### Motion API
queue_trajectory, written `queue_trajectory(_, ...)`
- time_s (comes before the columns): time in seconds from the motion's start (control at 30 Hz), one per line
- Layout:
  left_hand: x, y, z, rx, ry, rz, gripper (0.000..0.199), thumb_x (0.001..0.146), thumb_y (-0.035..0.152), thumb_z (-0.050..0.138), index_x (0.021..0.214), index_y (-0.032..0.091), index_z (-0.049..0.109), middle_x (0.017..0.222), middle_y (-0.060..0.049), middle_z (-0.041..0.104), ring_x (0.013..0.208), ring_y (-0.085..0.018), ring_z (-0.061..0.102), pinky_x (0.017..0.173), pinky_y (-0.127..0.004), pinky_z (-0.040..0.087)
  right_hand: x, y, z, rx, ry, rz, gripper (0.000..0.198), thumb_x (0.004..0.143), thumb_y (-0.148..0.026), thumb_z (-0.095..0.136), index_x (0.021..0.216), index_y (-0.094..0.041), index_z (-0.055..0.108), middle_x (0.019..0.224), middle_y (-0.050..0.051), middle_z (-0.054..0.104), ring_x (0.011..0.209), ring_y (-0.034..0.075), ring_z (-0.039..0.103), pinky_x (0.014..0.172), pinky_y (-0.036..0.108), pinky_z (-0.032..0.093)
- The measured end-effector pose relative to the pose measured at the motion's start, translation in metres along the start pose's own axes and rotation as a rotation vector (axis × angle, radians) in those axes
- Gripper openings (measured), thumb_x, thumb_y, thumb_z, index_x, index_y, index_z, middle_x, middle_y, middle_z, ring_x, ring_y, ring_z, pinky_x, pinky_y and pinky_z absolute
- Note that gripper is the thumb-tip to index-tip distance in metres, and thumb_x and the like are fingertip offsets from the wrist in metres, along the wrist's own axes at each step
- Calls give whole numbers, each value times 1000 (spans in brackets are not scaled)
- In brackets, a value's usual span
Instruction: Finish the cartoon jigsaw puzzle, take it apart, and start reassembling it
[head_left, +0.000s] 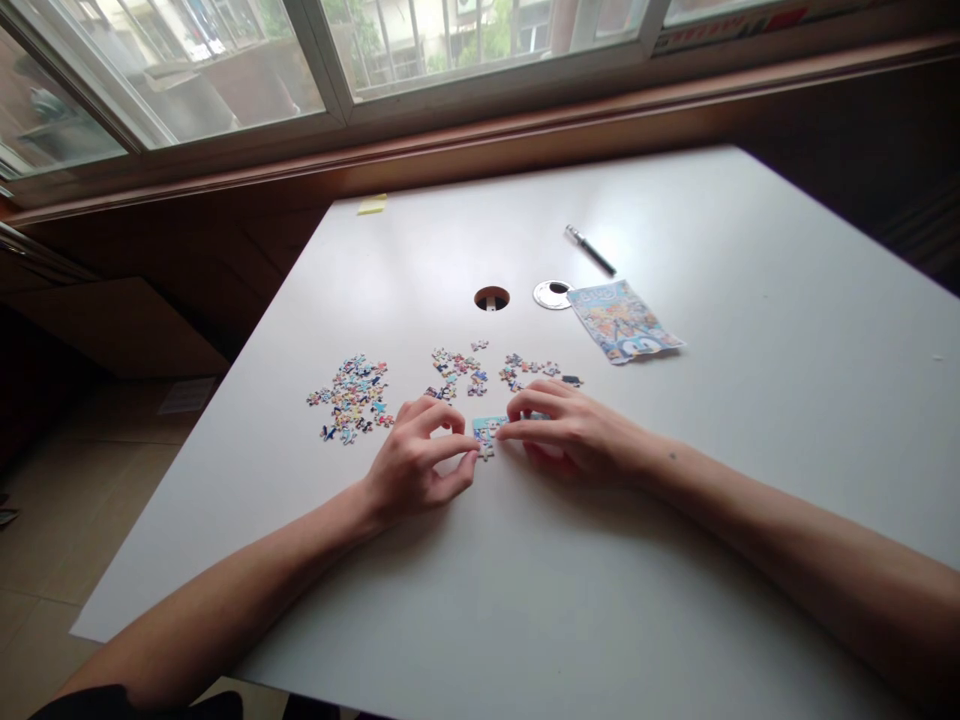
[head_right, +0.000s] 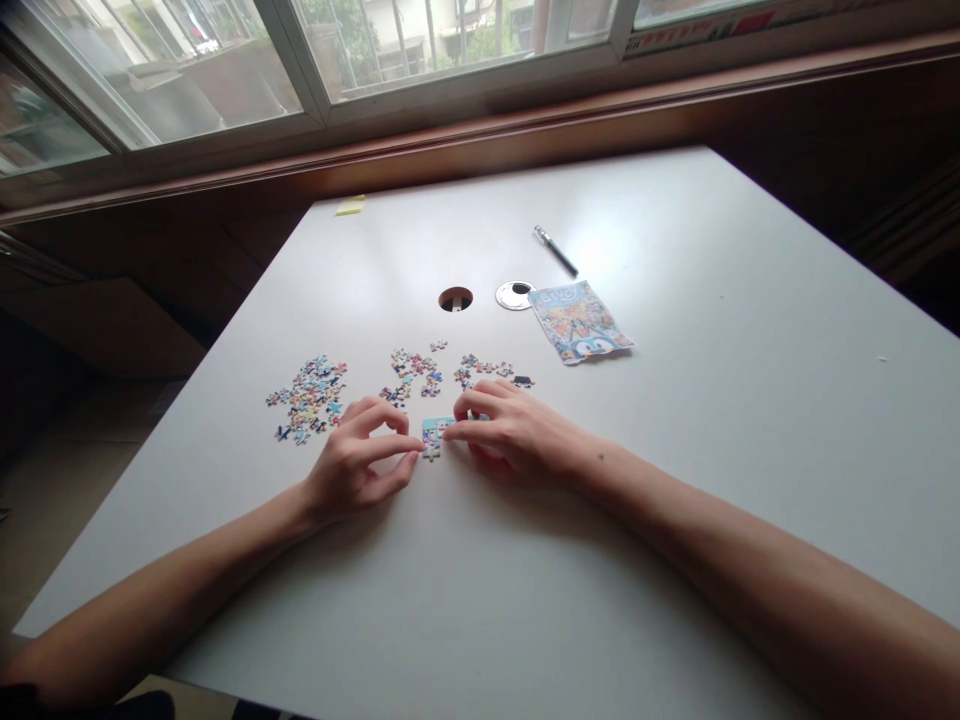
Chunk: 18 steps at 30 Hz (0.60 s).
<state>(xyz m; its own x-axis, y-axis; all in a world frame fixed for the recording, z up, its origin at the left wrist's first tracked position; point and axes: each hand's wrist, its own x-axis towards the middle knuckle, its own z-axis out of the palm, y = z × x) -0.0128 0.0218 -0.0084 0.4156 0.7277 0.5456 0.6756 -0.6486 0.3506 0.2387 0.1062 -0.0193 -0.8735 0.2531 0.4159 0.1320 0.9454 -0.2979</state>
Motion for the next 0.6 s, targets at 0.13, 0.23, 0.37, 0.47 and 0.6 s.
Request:
queue_trajectory(0.13, -1, 0, 1, 16, -42, 25, 11, 83, 19, 68, 88, 25, 76, 86, -3, 66, 83, -18, 55, 80, -37, 42, 1, 0, 0, -1, -5, 1, 34, 86, -9, 56, 115, -24, 64, 103, 8, 60, 88, 20, 47, 81, 38, 44)
queue_trajectory(0.23, -1, 1, 1, 16, -94, 3, 10, 85, 18, 66, 86, 23, 74, 87, -3, 67, 85, -18, 56, 82, -37, 42, 1, 0, 0, -3, -10, 2, 34, 86, -9, 56, 115, -24, 65, 103, 8, 60, 89, 20, 47, 81, 38, 44)
queue_trajectory(0.37, -2, 1, 1, 8, -147, -16, 9, 86, 18, 64, 87, 22, 73, 100, -6, 66, 96, -21, 57, 88, -39, 43, 1, -1, -1, -9, -26, 1, 35, 87, -9, 55, 117, -25, 65, 105, 9, 60, 89, 20, 46, 82, 38, 44)
queue_trajectory(0.47, -2, 0, 1, 20, -175, -7, 9, 88, 21, 64, 91, 23, 71, 114, -7, 64, 109, -23, 56, 94, -41, 43, 2, -2, -3, -14, -33, -10, 34, 87, -10, 55, 116, -25, 66, 105, 9, 59, 91, 21, 46, 83, 39, 44)
queue_trajectory(0.6, -1, 0, 1, 35, -211, -35, 15, 90, 23, 62, 105, 22, 67, 121, -7, 63, 114, -24, 55, 99, -43, 42, 3, -3, -3, -20, -33, -21, 34, 87, -11, 55, 116, -24, 66, 105, 10, 58, 93, 21, 47, 84, 39, 45)
